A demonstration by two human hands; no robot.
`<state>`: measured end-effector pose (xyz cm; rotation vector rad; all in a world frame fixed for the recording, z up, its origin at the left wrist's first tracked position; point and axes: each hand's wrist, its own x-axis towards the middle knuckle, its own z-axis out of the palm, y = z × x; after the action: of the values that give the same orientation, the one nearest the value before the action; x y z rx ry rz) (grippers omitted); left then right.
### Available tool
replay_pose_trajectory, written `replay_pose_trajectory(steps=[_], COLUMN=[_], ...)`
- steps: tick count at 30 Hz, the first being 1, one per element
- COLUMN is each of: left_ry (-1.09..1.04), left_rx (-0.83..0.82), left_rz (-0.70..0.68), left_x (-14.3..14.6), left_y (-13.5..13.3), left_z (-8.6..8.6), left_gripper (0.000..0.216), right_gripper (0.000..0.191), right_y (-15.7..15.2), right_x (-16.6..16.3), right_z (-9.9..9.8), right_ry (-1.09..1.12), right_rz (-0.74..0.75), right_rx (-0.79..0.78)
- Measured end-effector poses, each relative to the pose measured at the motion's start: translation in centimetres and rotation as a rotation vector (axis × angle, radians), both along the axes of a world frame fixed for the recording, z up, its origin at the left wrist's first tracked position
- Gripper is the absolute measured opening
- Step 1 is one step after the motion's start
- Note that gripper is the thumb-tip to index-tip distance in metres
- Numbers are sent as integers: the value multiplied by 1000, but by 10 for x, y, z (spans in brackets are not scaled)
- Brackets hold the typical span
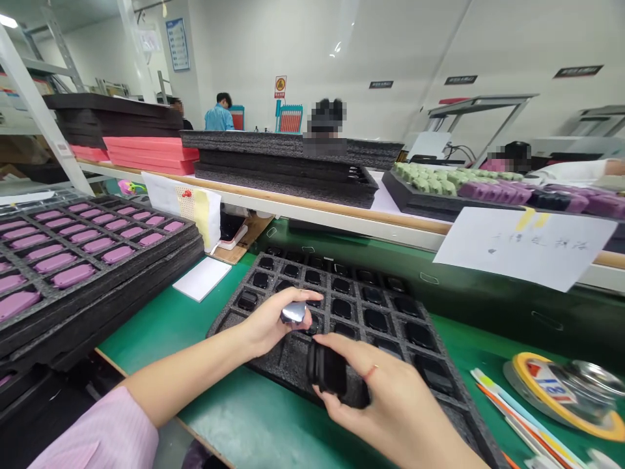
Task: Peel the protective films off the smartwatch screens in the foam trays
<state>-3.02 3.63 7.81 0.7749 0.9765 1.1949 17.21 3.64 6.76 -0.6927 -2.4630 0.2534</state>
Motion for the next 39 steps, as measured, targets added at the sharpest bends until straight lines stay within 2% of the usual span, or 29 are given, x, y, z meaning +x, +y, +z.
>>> replay_pose_trajectory(steps=[3, 5, 8, 11, 13, 16, 18, 20, 24, 30, 32, 36, 39], left_ry=[-78, -108, -138, -131, -151, -233, -235, -184, -68, -148, -149, -59, 0], left_rx=[-94, -134, -123, -108, -131, -137, -70, 13, 63, 97, 119, 234, 240], left_rz=[-32, -84, -195, -224, -271, -420, -420, -348, -279, -367, -382, -413, -418], left_x=[4, 8, 15, 17, 16, 14, 13, 15, 18, 16, 14, 13, 13], left_y=[-8, -14, -22, -27, -30, -34, -36, -38, -39, -36, -36, -38, -39], left_z=[-12, -18, -22, -24, -23, -22, -22, -25, -33, -32, -29, -23, -19], left_gripper=[55, 64, 71, 68, 66, 65, 65, 66, 72, 70, 65, 49, 43], right_gripper=[51, 49, 48, 50, 53, 63, 73, 79, 81, 72, 70, 79, 77], right_y=[-1, 3, 9, 13, 13, 10, 7, 4, 1, 1, 1, 2, 2], right_x=[5, 3, -4, -11, -13, -15, -15, -15, -16, -15, -14, -13, -13], right_z=[6, 2, -12, -25, -29, -28, -26, -25, -26, -25, -24, -24, -26], right_ry=[231, 260, 212, 182, 206, 272, 323, 374, 441, 443, 454, 477, 466], right_rz=[17, -1, 14, 53, 66, 58, 68, 83, 90, 73, 74, 107, 115], right_rx=[226, 269, 175, 41, -4, -119, -226, -298, -300, -249, -261, -327, -327])
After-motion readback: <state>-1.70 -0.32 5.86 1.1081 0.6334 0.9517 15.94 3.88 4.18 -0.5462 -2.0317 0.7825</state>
